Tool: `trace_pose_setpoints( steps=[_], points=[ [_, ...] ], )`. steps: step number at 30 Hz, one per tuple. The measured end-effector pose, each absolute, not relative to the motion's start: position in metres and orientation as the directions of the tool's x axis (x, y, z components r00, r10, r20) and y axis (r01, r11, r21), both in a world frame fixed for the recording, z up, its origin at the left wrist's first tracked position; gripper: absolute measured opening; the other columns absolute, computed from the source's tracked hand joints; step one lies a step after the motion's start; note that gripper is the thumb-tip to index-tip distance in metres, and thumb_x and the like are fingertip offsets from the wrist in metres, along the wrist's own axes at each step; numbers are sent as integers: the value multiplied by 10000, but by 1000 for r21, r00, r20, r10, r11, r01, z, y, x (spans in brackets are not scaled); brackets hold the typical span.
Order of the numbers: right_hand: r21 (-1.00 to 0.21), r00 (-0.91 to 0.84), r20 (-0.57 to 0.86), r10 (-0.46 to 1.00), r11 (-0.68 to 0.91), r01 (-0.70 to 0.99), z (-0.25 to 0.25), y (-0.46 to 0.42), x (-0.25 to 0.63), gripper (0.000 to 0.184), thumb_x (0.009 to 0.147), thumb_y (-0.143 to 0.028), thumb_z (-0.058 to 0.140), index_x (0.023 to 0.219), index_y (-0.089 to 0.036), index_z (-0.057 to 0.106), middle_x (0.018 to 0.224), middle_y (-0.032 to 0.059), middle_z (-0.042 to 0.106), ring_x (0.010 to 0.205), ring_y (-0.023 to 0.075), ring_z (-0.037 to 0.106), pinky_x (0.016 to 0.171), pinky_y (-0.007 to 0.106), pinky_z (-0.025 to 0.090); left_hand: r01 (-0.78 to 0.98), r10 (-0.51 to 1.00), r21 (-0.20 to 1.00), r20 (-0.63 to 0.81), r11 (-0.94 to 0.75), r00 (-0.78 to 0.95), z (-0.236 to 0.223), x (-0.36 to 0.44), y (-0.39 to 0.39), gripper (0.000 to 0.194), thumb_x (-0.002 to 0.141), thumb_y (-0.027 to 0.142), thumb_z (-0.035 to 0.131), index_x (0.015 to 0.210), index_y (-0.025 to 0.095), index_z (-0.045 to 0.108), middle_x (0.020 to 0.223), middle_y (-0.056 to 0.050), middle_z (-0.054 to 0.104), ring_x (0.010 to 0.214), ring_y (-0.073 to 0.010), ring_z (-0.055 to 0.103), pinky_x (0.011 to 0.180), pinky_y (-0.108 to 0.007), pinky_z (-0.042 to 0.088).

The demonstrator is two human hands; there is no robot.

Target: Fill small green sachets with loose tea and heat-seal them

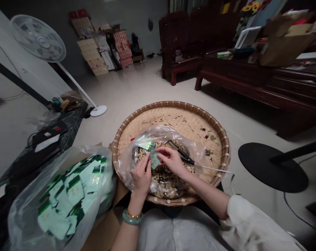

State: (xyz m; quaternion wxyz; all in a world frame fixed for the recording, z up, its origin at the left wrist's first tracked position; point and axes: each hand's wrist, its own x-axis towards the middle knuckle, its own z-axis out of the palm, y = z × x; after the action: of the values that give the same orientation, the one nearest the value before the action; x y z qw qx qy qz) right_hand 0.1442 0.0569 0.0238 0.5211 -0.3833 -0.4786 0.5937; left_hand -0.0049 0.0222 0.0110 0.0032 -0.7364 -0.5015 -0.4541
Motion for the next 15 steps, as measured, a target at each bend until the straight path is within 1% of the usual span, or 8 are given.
trace_pose_setpoints(
  steps=[2,4,7,10,15],
  points=[
    [-970,-167,37,985,-4,-243,24,57,145,219,696,-315,681,879,-194,676,869,29,670,715,163,626,517,257,567,733,748,484,662,-479,52,12,-5,22,343,881,145,515,1209,200,599,1123,-99,695,1007,-208,670,893,-382,556],
    [-969,-165,22,986,-19,-245,23,57,145,210,690,-311,681,862,-190,673,860,28,668,718,163,628,532,263,573,728,744,489,667,-480,42,12,-6,22,334,881,145,514,1195,207,610,1106,-92,703,991,-205,675,883,-379,560],
    [-965,-155,8,988,-33,-260,22,56,144,222,683,-310,687,867,-187,666,848,26,658,728,166,628,540,270,581,736,721,447,688,-508,80,12,-7,23,357,882,121,495,1209,216,605,1132,-91,693,1024,-205,663,908,-381,544],
    [-959,-151,-2,989,-45,-279,20,56,143,245,685,-315,690,892,-188,661,820,21,644,713,163,624,542,279,591,752,721,404,679,-521,135,11,-8,23,390,885,96,465,1234,218,588,1163,-96,679,1067,-207,642,933,-387,523],
    [-943,-161,-43,986,-93,-318,17,57,141,253,673,-327,710,881,-193,653,742,0,613,662,151,615,533,285,600,772,733,381,662,-508,156,9,-10,21,382,889,104,453,1215,233,605,1184,-95,668,1072,-212,639,924,-389,517]
  ],
)
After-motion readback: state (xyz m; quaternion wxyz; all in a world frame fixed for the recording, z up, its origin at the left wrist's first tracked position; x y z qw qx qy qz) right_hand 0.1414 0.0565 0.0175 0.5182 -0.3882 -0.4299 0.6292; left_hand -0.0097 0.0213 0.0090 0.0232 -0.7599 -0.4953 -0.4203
